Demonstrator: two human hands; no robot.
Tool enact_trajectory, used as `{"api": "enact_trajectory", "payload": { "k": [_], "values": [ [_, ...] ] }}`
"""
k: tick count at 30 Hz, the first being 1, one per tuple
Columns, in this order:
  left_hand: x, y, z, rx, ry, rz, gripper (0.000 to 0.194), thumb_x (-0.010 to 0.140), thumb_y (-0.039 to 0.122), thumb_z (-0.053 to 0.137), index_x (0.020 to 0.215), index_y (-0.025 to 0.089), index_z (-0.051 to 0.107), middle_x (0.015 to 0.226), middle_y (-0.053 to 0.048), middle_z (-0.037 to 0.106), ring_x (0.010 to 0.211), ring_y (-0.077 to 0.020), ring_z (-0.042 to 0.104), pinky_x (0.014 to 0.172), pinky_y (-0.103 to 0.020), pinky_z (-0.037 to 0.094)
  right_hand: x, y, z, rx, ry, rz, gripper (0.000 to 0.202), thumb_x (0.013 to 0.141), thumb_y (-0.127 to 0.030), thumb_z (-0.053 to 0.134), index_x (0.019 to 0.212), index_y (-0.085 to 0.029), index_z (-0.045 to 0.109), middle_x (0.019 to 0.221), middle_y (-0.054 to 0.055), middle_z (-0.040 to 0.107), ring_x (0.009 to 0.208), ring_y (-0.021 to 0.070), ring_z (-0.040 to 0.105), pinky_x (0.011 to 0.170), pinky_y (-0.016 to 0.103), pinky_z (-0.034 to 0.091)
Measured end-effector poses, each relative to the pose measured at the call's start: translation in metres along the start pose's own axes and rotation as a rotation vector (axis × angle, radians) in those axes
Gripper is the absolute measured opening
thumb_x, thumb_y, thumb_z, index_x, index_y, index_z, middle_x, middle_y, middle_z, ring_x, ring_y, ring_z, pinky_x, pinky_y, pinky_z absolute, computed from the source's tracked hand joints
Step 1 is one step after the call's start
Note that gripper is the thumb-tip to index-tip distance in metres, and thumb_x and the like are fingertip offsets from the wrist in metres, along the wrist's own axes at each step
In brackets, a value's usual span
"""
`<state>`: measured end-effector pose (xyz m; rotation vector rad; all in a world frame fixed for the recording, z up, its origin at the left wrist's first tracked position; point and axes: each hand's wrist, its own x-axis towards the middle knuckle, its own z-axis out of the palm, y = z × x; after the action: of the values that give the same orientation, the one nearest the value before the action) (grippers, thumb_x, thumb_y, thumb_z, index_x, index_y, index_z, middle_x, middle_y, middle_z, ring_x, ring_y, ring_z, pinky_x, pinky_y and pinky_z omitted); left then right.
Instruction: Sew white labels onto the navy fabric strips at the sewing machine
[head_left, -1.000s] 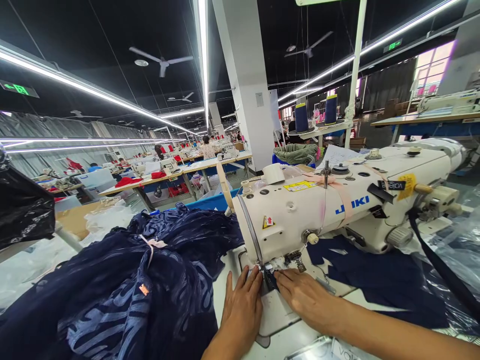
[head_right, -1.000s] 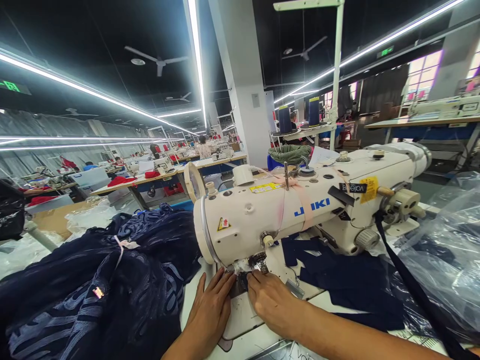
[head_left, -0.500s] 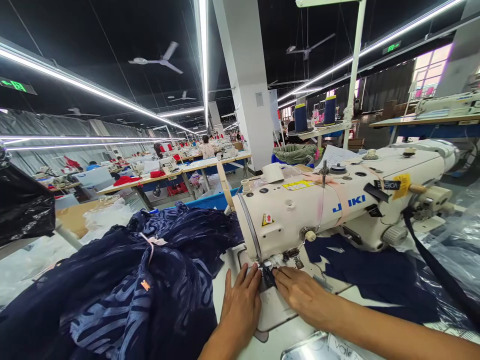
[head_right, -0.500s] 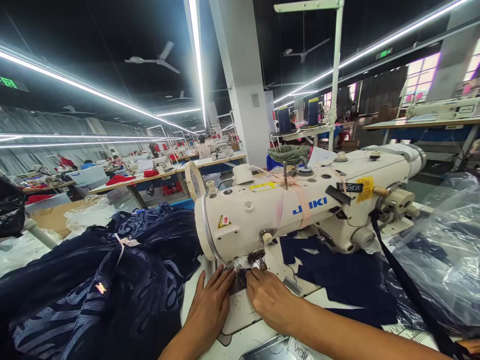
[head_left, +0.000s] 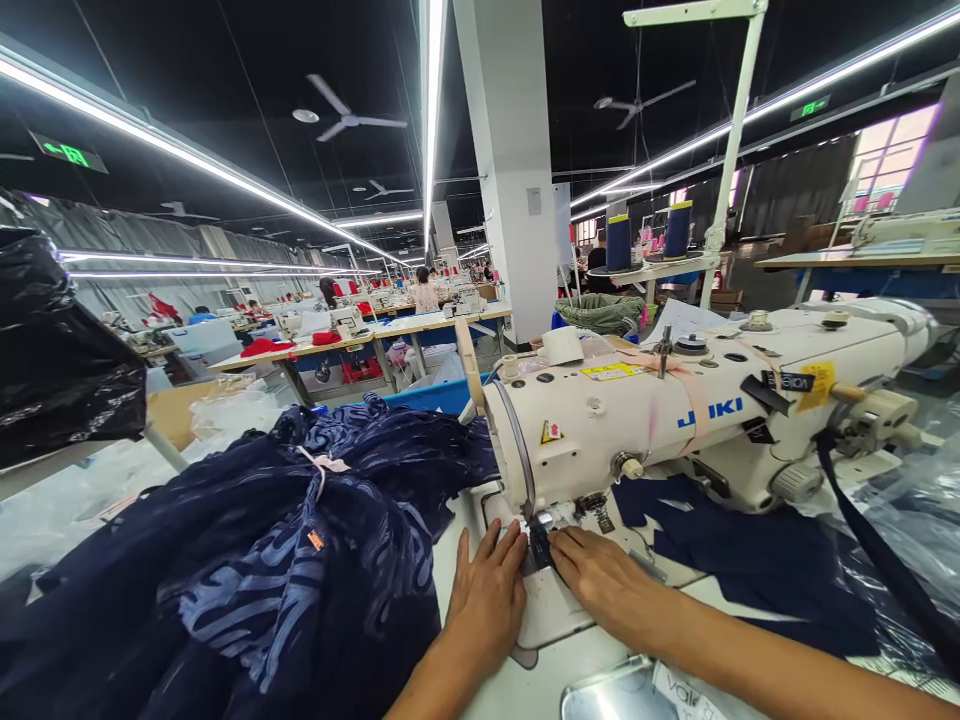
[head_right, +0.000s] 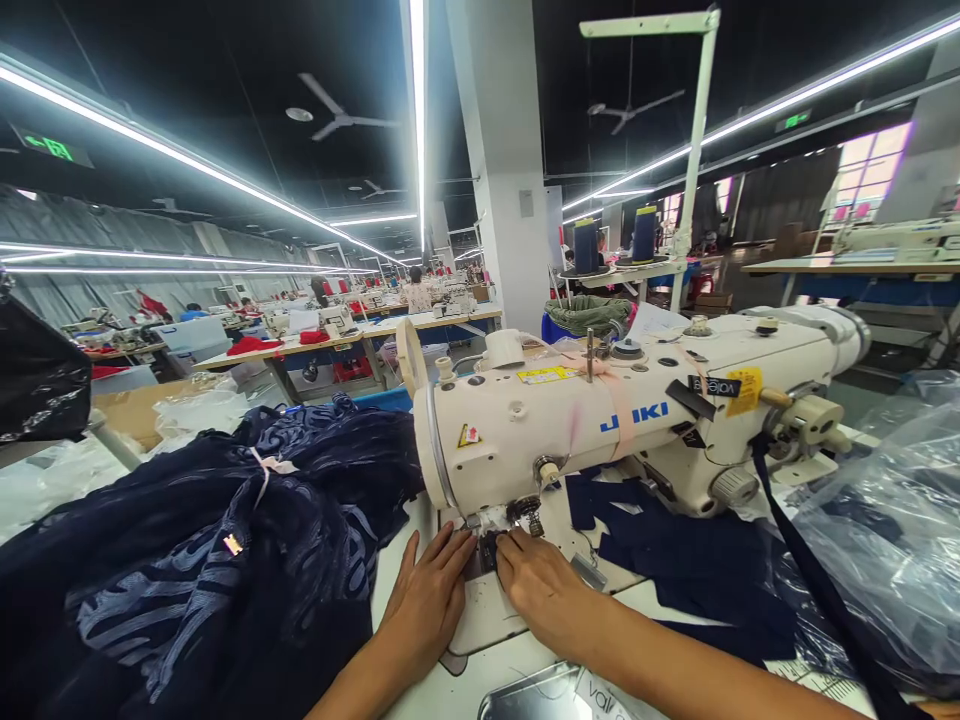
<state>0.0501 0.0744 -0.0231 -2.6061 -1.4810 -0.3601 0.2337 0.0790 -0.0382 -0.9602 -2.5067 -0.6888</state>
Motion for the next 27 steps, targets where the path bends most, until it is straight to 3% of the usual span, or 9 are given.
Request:
{"api": "enact_trajectory", "payload": {
  "k": [10, 16, 23, 27],
  "values": [
    [0.0, 0.002, -0.004, -0.049, -0.053, -0.05, 0.053, 0.072, 0.005, 0.036, 0.123, 0.017, 0.046, 0.129, -0.006, 0.047, 0.124, -0.0261, 0.035, 0.1, -0.059, 0.025, -0.005, -0.002, 0.017, 0.029, -0.021, 0.059, 0.038, 0.069, -0.003, 0.05, 0.107, -0.004, 0.054, 0.106, 0.015, 0.056, 0.098, 0.0236, 0.05, 0.079, 0.033, 0.044],
    [-0.002, 0.002, -0.002, -0.068, -0.036, -0.054, 0.053, 0.073, 0.005, 0.037, 0.123, 0.018, 0.045, 0.129, -0.006, 0.047, 0.124, -0.0255, 0.035, 0.1, -0.058, 0.025, -0.003, 0.001, 0.02, 0.056, -0.048, 0.063, 0.039, 0.07, -0.002, 0.048, 0.108, -0.006, 0.053, 0.106, 0.014, 0.057, 0.094, 0.0229, 0.053, 0.075, 0.033, 0.045],
    [-0.004, 0.0, 0.005, -0.026, 0.042, -0.055, 0.047, 0.075, 0.008, 0.039, 0.119, 0.019, 0.05, 0.129, -0.008, 0.047, 0.122, -0.0257, 0.038, 0.099, -0.054, 0.031, -0.001, 0.024, 0.011, -0.006, 0.005, 0.022, 0.035, 0.073, -0.006, 0.05, 0.108, -0.011, 0.056, 0.092, 0.012, 0.063, 0.085, 0.0216, 0.057, 0.073, 0.033, 0.042],
    [-0.006, -0.004, 0.01, -0.011, 0.127, -0.095, 0.038, 0.077, 0.019, 0.046, 0.113, 0.02, 0.055, 0.126, -0.01, 0.051, 0.119, -0.0275, 0.041, 0.097, -0.053, 0.033, -0.007, 0.045, 0.036, -0.079, 0.085, -0.067, 0.027, 0.083, -0.017, 0.048, 0.108, -0.021, 0.058, 0.086, 0.008, 0.065, 0.07, 0.0205, 0.058, 0.068, 0.036, 0.043]
  ]
}}
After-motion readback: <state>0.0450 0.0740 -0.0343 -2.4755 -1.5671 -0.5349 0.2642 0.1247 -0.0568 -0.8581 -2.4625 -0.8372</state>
